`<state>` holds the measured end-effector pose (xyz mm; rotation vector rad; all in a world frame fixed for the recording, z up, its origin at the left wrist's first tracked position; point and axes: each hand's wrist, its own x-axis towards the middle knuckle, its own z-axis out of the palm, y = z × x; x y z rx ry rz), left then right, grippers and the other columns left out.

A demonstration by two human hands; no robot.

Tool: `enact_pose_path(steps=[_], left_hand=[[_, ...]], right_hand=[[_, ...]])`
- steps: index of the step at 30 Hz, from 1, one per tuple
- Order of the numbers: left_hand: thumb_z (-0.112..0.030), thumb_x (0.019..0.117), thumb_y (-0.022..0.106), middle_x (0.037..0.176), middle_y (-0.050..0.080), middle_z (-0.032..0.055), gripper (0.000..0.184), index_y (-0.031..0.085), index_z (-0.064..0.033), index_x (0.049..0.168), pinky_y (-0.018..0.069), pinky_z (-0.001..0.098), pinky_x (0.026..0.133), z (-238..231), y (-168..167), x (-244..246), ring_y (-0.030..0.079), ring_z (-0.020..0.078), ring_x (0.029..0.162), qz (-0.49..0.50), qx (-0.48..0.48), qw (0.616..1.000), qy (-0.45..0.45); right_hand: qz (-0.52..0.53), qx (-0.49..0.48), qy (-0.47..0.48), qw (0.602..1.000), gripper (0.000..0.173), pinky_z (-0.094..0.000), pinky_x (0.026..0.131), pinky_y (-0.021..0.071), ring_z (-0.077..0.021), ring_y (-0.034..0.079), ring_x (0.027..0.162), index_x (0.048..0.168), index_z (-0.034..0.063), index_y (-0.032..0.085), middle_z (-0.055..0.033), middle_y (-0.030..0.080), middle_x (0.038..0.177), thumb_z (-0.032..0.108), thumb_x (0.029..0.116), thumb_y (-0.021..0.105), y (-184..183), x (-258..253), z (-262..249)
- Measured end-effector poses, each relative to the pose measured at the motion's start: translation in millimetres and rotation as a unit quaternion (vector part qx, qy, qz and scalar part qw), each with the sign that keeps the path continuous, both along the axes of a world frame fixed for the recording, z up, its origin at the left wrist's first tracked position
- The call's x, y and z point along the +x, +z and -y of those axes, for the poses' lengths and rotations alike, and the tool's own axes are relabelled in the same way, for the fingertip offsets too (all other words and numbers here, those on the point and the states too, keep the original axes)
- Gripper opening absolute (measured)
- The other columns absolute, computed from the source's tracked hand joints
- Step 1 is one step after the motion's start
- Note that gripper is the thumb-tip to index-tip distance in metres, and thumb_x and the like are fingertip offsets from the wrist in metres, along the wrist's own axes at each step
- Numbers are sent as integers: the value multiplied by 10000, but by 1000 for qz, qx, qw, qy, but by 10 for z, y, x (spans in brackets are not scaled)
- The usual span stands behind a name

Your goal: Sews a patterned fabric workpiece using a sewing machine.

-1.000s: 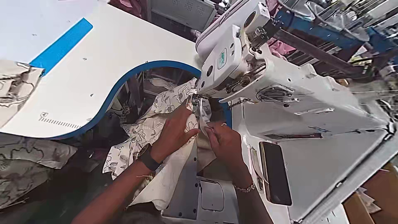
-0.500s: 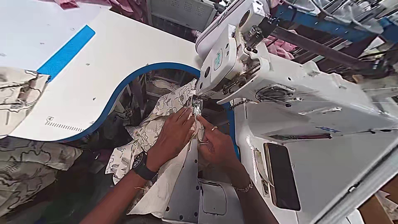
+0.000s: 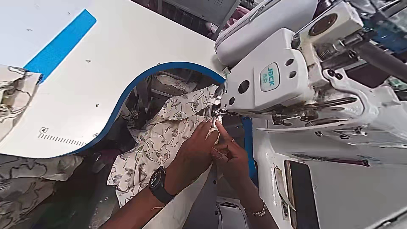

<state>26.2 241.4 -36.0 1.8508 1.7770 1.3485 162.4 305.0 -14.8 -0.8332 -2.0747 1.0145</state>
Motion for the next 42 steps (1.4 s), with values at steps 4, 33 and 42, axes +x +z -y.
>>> enact_pose_path(steps=[4, 33, 42], left_hand=[[19, 931, 552, 1382, 600, 268, 276, 651, 26, 1188, 539, 450, 1015, -29, -4, 25, 589, 416, 1301, 0, 4, 1000, 9], [-165, 973, 543, 597, 625, 101, 336, 726, 0, 1202, 504, 448, 497, 912, 20, 111, 612, 254, 493, 156, -72, 984, -40], [-164, 986, 536, 686, 655, 74, 237, 739, -42, 984, 490, 402, 584, 637, -14, -65, 620, 180, 606, 260, -97, 956, -90]], right_hand=[[-21, -56, 17, 998, 138, -95, 708, 490, 71, 637, 903, 730, 36, 627, -164, 653, 1363, 97, 805, 725, 13, 24, -69], [414, 184, 11, 891, 160, -379, 497, 508, -239, 663, 582, 865, 50, 709, -61, 624, 630, 155, 919, 602, 848, 171, 1231], [452, 355, -79, 814, 161, -354, 399, 446, -233, 629, 485, 759, 70, 689, -44, 566, 537, 158, 869, 612, 612, -180, 1034]])
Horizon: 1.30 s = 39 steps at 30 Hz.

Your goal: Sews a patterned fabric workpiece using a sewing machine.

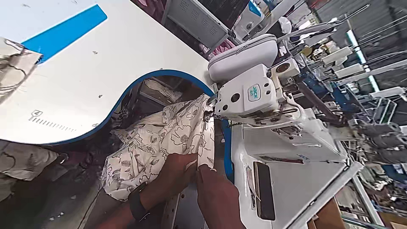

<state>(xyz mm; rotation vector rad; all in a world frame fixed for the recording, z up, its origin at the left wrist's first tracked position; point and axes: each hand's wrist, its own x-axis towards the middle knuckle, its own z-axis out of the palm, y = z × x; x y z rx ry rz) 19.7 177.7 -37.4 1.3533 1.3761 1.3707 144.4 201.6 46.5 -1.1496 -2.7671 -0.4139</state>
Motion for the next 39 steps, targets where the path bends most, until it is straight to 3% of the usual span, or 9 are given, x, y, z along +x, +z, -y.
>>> enact_pose_path(steps=[10, 13, 16, 19, 22, 25, 29, 33, 39], left_hand=[[-206, 1035, 518, 838, 709, 115, 348, 688, -2, 1262, 540, 420, 709, 65, 113, -47, 654, 198, 715, 23, -61, 998, 2], [-225, 1018, 559, 897, 721, 47, 333, 682, -36, 1263, 551, 298, 714, 412, 12, -64, 651, 82, 737, 49, -95, 994, -16], [-246, 1026, 567, 999, 750, 56, 387, 639, -42, 1347, 577, 324, 792, 423, 37, -5, 694, 89, 823, 37, -85, 994, -53], [-255, 1017, 575, 916, 749, 86, 397, 655, -40, 1341, 560, 381, 718, 476, 31, 68, 685, 150, 744, -10, -66, 998, -23], [-240, 982, 602, 811, 754, 69, 326, 743, -58, 1214, 568, 359, 612, 423, -85, 236, 694, 143, 644, -50, -5, 996, 68], [-233, 977, 564, 666, 691, 43, 273, 780, -83, 1047, 505, 343, 512, 279, -99, 307, 634, 134, 540, -71, 27, 991, 108], [-220, 983, 567, 632, 674, 37, 275, 795, -70, 1020, 490, 345, 507, 28, -100, 246, 611, 140, 516, -66, 60, 989, 119], [-132, 943, 534, 544, 588, 41, 263, 779, -39, 969, 432, 336, 423, 81, -61, 239, 542, 158, 434, -69, 80, 987, 118], [-142, 952, 517, 583, 596, 45, 227, 716, -60, 880, 466, 359, 428, -115, -26, 210, 606, 190, 488, -133, 78, 977, 144]], right_hand=[[47, -250, -129, 959, 187, -600, 683, 542, -434, 714, 820, 1015, -6, 747, -218, 717, 841, 137, 940, 652, 64, 325, -365], [203, -448, -133, 860, 277, -639, 920, 475, -476, 643, 1087, 1116, -72, 677, -298, 681, 1094, 159, 966, 648, -309, 487, -802], [199, -569, 6, 798, 311, -561, 941, 483, -371, 655, 1016, 1140, -77, 659, -249, 683, 1064, 177, 964, 694, -859, 773, -1233], [283, -423, -37, 860, 251, -623, 875, 489, -478, 655, 1029, 1117, -100, 646, -299, 679, 1026, 118, 1029, 556, -53, 587, -836], [180, -119, 34, 976, 147, -413, 458, 499, -318, 672, 555, 886, -19, 726, -143, 634, 604, 101, 907, 644, 601, 345, 201], [145, -97, 58, 983, 70, -338, 459, 453, -236, 646, 528, 782, 45, 706, -64, 602, 550, 46, 831, 656, 465, 191, 422], [99, -161, 45, 981, 82, -572, 939, 483, -330, 722, 911, 859, 82, 761, -71, 717, 742, 48, 862, 687, 385, 299, 103], [95, -126, 37, 987, 48, -353, 411, 468, -262, 662, 537, 825, 54, 719, -85, 620, 602, 59, 820, 671, 343, 116, 44], [77, -107, 43, 990, 88, -376, 580, 558, -247, 705, 645, 834, 75, 727, -76, 689, 684, 97, 870, 650, 280, 139, -125]])
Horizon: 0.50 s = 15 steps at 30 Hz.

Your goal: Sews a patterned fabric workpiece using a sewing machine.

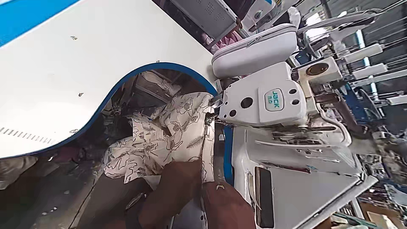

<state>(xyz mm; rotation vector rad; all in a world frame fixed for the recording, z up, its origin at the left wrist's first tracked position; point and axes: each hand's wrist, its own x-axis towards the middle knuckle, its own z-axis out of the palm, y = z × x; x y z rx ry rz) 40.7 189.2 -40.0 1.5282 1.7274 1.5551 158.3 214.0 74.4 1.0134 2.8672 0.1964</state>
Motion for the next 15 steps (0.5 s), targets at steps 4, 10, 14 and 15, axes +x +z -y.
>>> enact_pose_path(steps=[4, 10, 14, 15], left_hand=[[-123, 917, 532, 695, 665, 68, 224, 736, -46, 866, 542, 346, 517, -23, 48, -29, 677, 203, 608, -20, -1, 1000, 18], [-86, 924, 555, 825, 689, 105, 215, 760, -23, 941, 560, 396, 678, -207, 78, -36, 681, 273, 777, 16, -20, 999, 38], [-164, 1026, 517, 826, 698, 160, 333, 633, 0, 1291, 560, 507, 672, -50, 315, -193, 700, 326, 726, 65, -171, 978, -97], [-169, 1034, 518, 829, 698, 170, 381, 596, -6, 1369, 554, 521, 680, -3, 327, -240, 688, 333, 714, 83, -195, 969, -129]], right_hand=[[-61, 33, -15, 998, 130, -302, 409, 474, -212, 630, 518, 888, 31, 759, -126, 653, 741, 20, 823, 646, -175, -39, -13], [-155, 198, -17, 968, 200, -302, 491, 452, -199, 612, 563, 835, 69, 779, -67, 643, 673, 128, 900, 599, -481, -157, -204], [-189, 130, -66, 971, 226, -437, 700, 499, -276, 667, 709, 853, 84, 796, -56, 705, 719, 198, 892, 604, -516, -34, -344], [-190, 96, -84, 973, 203, -456, 662, 512, -291, 676, 694, 827, 73, 777, -61, 702, 704, 193, 858, 616, -544, 47, -367]])
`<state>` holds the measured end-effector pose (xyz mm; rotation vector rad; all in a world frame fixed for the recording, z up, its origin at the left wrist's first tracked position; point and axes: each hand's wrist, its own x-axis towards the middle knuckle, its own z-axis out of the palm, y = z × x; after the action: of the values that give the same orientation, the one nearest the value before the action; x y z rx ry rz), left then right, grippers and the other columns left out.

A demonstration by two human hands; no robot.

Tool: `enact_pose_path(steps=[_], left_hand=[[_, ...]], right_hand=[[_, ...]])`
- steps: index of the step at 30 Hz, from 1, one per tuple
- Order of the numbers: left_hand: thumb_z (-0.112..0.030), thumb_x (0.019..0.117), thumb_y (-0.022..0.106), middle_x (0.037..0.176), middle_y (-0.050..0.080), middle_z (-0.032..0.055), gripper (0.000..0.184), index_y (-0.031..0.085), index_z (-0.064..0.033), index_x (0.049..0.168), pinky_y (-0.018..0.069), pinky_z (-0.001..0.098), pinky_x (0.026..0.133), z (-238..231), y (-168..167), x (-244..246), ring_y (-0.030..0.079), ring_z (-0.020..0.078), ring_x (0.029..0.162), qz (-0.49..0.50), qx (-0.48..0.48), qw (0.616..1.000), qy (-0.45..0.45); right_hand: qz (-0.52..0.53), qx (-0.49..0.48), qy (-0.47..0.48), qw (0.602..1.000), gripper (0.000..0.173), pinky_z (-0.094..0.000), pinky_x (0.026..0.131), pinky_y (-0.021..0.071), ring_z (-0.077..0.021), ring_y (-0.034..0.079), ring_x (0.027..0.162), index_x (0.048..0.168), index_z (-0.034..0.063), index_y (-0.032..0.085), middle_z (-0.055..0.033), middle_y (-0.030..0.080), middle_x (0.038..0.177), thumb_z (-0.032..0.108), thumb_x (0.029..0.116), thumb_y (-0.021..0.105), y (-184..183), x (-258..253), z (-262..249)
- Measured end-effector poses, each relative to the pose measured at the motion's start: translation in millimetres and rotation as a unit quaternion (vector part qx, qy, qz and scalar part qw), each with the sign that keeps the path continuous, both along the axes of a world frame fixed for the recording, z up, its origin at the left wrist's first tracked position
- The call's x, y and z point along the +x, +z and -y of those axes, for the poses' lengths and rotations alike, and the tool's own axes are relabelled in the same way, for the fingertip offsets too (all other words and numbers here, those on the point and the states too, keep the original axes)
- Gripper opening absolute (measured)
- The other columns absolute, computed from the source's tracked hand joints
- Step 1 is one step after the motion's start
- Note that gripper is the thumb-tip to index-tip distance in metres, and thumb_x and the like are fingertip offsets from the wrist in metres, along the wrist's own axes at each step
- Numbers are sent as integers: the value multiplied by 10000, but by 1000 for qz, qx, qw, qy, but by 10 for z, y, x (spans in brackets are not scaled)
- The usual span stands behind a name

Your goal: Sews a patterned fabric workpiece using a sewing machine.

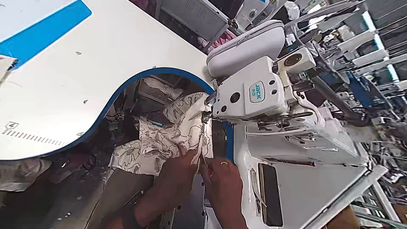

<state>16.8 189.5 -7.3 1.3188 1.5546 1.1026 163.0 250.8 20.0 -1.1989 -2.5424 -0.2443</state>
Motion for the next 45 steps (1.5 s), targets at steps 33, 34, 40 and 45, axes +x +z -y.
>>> enact_pose_path(steps=[33, 34, 40, 45], left_hand=[[-164, 924, 604, 717, 699, 97, 219, 766, -43, 1009, 524, 468, 590, 31, -190, -83, 681, 251, 639, -15, 124, 992, -8], [-165, 932, 600, 735, 719, 103, 258, 780, -44, 1073, 536, 476, 606, 87, -195, -55, 697, 259, 651, -17, 131, 991, -5], [-148, 893, 576, 652, 687, 81, 301, 784, -45, 1086, 512, 442, 519, -35, -323, 155, 672, 236, 566, -36, 168, 980, 101], [-170, 976, 531, 633, 658, 98, 336, 753, -12, 1173, 509, 458, 536, -55, -258, 93, 636, 253, 543, -52, 150, 985, 72]], right_hand=[[154, 65, 100, 981, 133, -283, 354, 384, -198, 603, 488, 743, 73, 674, -73, 626, 661, 34, 838, 589, 243, -47, 315], [155, 71, 95, 981, 122, -290, 358, 386, -206, 615, 499, 746, 71, 676, -74, 633, 666, 34, 829, 595, 222, -57, 288], [126, 97, 99, 982, 132, -308, 397, 423, -231, 637, 536, 749, 53, 669, -90, 633, 666, 21, 844, 582, 70, -130, 94], [23, 103, 49, 993, 156, -341, 443, 476, -256, 663, 595, 742, 60, 702, -120, 662, 731, 55, 848, 587, -135, 37, 87]])
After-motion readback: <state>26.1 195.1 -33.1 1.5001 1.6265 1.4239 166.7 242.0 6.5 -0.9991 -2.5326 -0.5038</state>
